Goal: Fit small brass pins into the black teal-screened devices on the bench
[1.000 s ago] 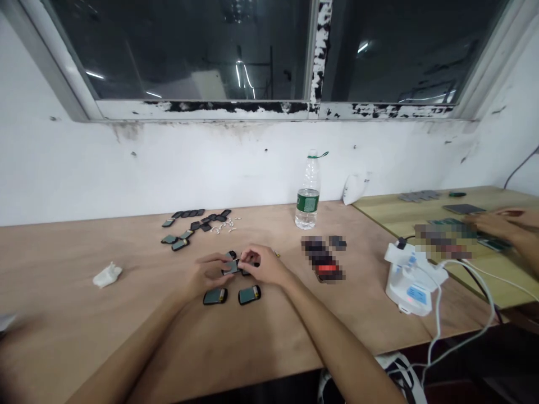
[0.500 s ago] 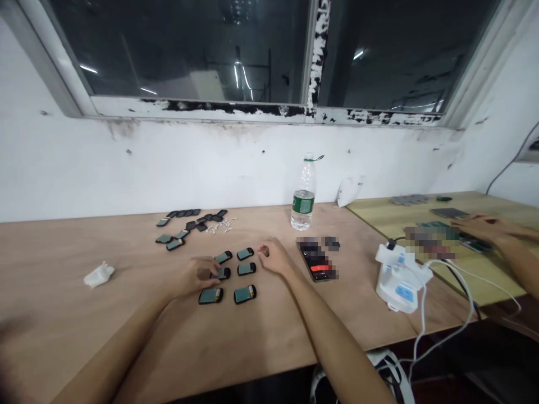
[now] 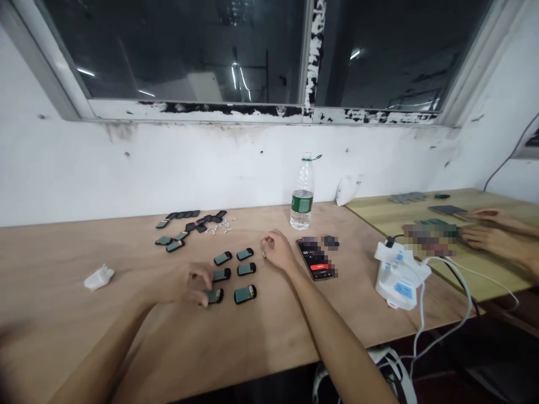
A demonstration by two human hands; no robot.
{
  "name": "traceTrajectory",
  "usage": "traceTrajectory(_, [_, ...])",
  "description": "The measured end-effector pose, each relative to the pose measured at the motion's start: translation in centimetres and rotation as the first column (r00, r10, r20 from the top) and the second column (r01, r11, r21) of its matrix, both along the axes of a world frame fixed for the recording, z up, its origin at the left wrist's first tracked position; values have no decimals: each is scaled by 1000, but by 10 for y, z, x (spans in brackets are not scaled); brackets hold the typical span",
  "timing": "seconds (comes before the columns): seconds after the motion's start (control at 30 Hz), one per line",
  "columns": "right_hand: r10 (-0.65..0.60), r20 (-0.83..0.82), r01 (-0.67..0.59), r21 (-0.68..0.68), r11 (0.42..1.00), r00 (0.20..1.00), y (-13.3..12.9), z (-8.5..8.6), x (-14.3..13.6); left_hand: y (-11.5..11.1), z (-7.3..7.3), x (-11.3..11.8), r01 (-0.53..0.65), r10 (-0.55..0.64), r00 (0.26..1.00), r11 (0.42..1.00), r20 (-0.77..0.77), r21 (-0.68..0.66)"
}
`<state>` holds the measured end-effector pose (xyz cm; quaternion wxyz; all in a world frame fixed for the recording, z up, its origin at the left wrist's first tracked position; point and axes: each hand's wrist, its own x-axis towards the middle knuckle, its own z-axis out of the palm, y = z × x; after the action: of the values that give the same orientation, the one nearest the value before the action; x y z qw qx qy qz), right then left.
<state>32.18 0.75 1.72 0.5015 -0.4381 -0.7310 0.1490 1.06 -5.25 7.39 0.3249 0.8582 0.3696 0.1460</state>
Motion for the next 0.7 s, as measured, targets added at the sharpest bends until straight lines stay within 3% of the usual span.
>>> traceTrajectory(0.13, [10,-38,-8,49,999,999,-3,5,-3,1,-6,-6,81,-84,996,994,-34,-79])
traceTrajectory(0.27, [-60,-155,76,102,992,986,-5,11,-2,4,-15,-6,54,-56,995,998,-85,-29])
traceTrajectory(0.4, [-119,-274,142,65,988,954,-6,14,-1,3,-16,-6,69,-65,995,996,-71,55])
traceTrajectory(0.53, [-54,-243,61,22,998,968,-12,17,-6,-1,-12,-6,15,-6,993,997,-116,79])
traceTrajectory(0.7, [133,-142,-129,41,991,981,-31,25,-20,-6,-7,2,-55,76,985,988,-152,144])
